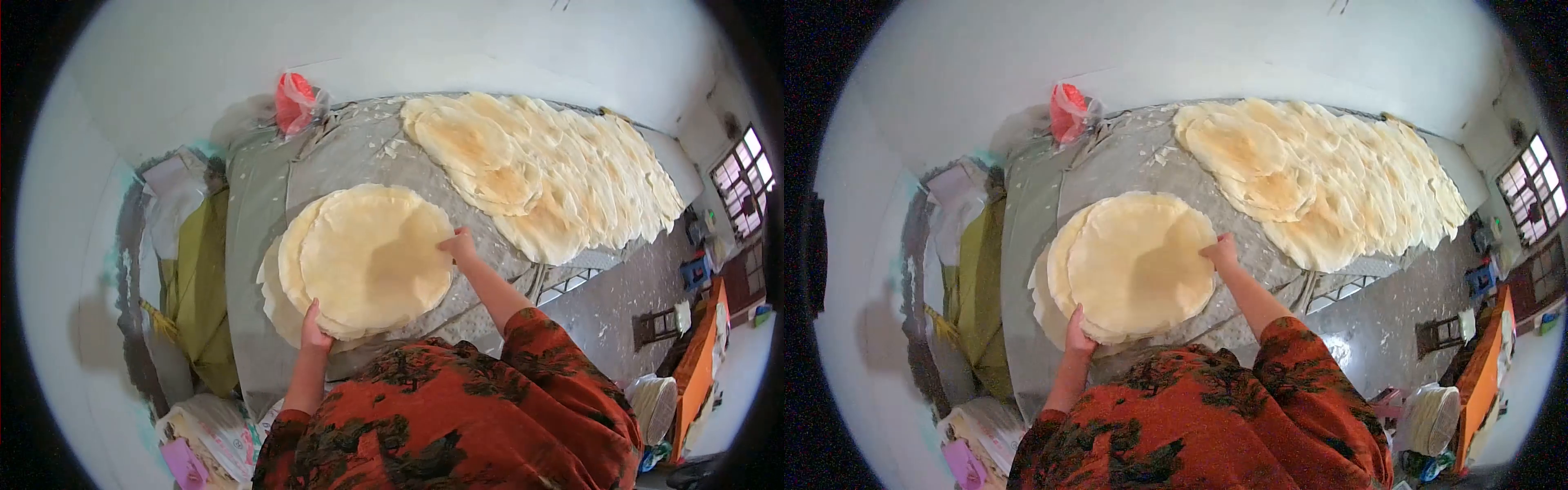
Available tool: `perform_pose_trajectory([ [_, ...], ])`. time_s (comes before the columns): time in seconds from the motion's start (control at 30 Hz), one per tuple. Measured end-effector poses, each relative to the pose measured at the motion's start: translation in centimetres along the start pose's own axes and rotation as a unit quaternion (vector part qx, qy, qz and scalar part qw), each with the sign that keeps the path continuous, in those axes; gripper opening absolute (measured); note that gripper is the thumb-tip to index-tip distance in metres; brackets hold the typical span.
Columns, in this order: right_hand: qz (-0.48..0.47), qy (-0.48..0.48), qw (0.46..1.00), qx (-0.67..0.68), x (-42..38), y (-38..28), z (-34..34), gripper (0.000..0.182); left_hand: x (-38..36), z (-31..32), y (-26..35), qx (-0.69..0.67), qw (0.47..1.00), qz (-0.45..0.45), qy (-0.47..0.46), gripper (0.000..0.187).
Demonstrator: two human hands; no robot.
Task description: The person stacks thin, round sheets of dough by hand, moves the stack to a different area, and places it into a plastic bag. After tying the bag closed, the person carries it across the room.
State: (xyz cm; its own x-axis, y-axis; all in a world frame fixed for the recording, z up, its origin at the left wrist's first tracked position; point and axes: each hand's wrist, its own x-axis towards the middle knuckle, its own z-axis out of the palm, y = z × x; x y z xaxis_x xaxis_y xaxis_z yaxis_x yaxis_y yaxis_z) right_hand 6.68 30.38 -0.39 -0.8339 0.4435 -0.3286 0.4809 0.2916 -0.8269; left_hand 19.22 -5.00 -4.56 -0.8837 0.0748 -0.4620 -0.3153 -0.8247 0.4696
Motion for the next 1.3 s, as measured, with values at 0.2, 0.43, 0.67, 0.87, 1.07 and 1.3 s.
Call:
perform_pose_trajectory([
  [0.2, -0.183, -0.228, 0.922, -0.254, -3.7, -14.3, 1.3, 0.024, -1.7, 2.2, 0.9, -0.082, 0.994, 0.038, -0.069, 0.056],
  [0.43, -0.221, -0.369, 0.884, 0.183, -11.6, -34.2, -0.5, 0.028, 1.1, -2.2, -0.5, -0.051, 0.999, 0.004, -0.009, 0.053],
  [0.67, -0.168, -0.326, 0.890, 0.273, -9.6, -27.2, -4.5, 0.034, 0.0, -1.0, 0.2, -0.044, 0.998, -0.014, 0.032, 0.048],
  [0.87, 0.028, -0.324, 0.920, 0.219, -0.2, -5.0, 1.0, 0.043, -0.5, -0.4, -0.1, -0.045, 0.993, 0.057, -0.098, 0.054],
  [1.07, 0.084, -0.238, 0.949, 0.190, 0.7, 0.5, 2.7, 0.035, -0.7, 0.5, 0.3, -0.117, 0.984, 0.068, -0.118, 0.056],
  [1.3, 0.090, -0.269, 0.959, 0.022, -2.7, -2.4, 0.7, 0.041, 0.5, -2.4, -0.4, 0.007, 1.000, -0.001, -0.016, 0.051],
])
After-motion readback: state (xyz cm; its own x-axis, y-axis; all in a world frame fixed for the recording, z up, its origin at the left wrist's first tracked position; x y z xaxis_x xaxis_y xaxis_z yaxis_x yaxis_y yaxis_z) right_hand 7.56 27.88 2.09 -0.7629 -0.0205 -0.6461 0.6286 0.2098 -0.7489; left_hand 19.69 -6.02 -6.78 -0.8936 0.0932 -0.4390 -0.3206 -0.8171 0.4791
